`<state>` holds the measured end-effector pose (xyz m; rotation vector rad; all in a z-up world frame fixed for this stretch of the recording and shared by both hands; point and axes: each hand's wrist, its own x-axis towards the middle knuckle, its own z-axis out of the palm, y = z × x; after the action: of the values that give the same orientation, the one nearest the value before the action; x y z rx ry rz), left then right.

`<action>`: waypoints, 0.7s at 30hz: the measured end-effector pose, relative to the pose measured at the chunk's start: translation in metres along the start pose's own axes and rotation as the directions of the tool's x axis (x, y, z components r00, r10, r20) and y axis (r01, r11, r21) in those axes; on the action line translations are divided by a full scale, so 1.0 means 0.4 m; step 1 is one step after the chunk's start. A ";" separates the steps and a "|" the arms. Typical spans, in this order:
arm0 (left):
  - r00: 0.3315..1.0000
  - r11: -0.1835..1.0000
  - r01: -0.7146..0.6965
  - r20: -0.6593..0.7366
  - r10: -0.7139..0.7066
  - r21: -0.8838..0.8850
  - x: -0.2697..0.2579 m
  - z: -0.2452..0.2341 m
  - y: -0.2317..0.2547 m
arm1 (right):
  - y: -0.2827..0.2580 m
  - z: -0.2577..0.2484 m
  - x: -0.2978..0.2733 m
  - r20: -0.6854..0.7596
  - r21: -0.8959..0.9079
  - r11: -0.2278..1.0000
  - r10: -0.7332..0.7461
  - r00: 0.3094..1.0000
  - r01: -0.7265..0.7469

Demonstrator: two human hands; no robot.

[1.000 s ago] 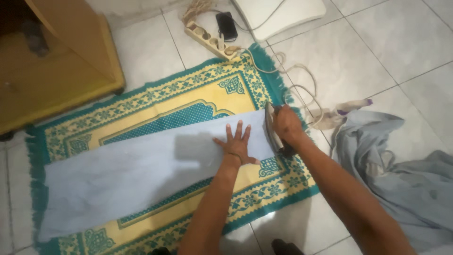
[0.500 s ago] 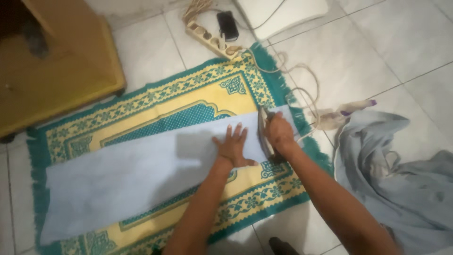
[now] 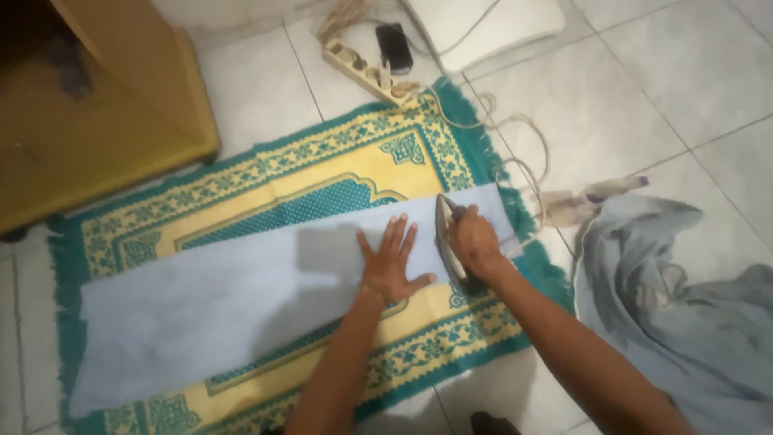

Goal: The person irons a blue garment on a rug on the floor, then folds the garment by bringing the sides together and smoothing them by hand.

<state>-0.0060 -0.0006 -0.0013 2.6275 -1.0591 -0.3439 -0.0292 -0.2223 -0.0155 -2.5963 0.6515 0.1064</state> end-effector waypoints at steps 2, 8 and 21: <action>0.999 0.998 -0.013 0.033 0.011 0.063 0.002 0.001 -0.010 | 0.007 0.008 -0.001 -0.010 -0.024 0.999 -0.028 1.000 0.027; 0.995 0.997 -0.076 0.062 0.074 0.026 -0.007 -0.004 -0.057 | -0.019 0.009 -0.024 0.029 0.043 0.999 0.019 0.999 -0.020; 0.901 0.979 0.006 0.424 -0.094 0.206 -0.018 -0.161 -0.189 | -0.056 0.048 0.000 0.048 0.028 1.000 0.000 0.999 -0.001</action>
<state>0.0579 0.0679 0.0332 2.8342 -1.2108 -0.9133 -0.0183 -0.1963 -0.0233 -2.5585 0.6324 0.1580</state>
